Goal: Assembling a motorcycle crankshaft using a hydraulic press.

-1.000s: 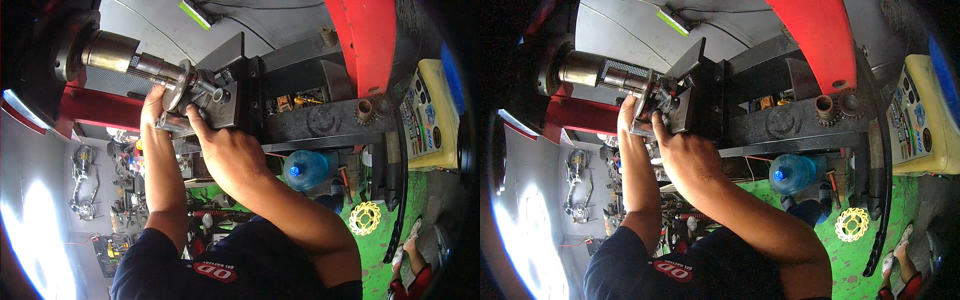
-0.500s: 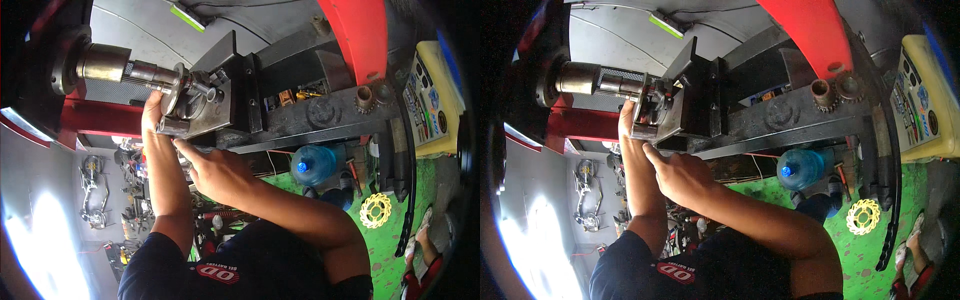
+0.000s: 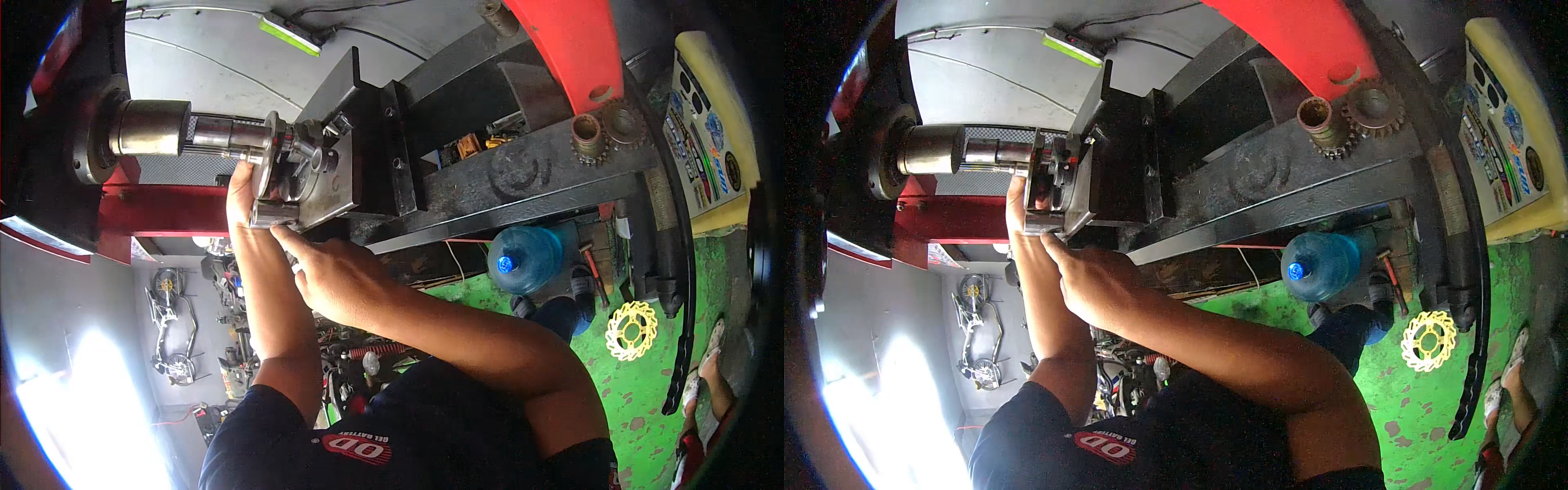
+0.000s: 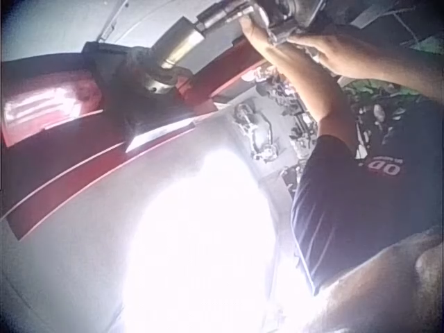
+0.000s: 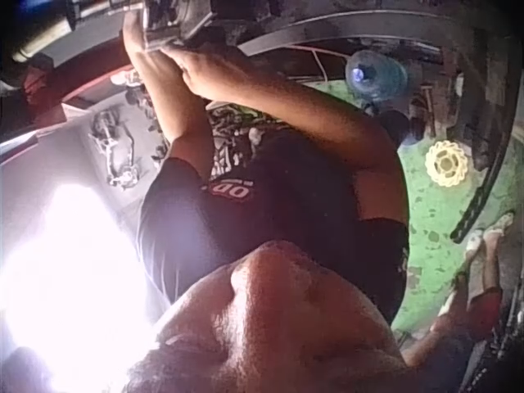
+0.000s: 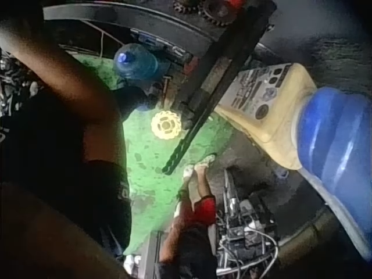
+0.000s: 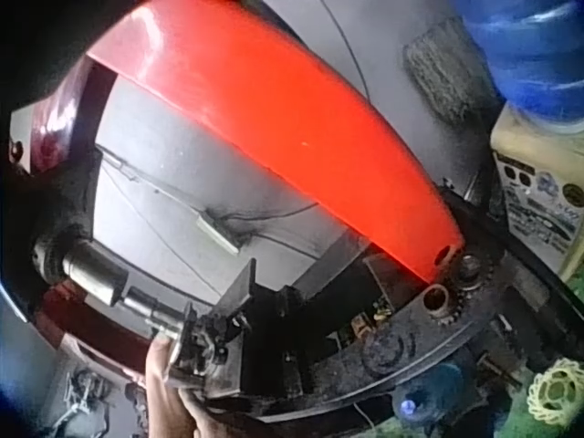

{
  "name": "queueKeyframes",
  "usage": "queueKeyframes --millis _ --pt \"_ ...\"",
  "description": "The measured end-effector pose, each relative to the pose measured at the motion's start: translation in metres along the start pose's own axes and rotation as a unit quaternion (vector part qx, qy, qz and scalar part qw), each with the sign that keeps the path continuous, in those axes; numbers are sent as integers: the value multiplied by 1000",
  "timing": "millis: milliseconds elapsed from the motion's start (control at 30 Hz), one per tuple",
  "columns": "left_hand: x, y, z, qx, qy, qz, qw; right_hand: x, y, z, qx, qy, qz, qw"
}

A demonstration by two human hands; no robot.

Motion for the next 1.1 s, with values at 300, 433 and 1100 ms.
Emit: queueKeyframes --millis 300,433,1100 --pt "-6 -17 43 -81 -105 -89 987 0 0 -2 12 -11 25 1000" --pt "-19 -28 40 36 221 121 967 0 -1 -3 16 0 18 1000" --pt "-6 -8 24 -58 -49 -59 995 -2 -20 -12 -37 24 -25 999"
Point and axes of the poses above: each hand's wrist, its own x-axis towards the middle knuckle, its own z-axis out of the palm, y = z × x, the point moved 2 cm from there along x, towards the middle knuckle, and after that the axes turned 10 degrees about -x, right-handed, at the moved point
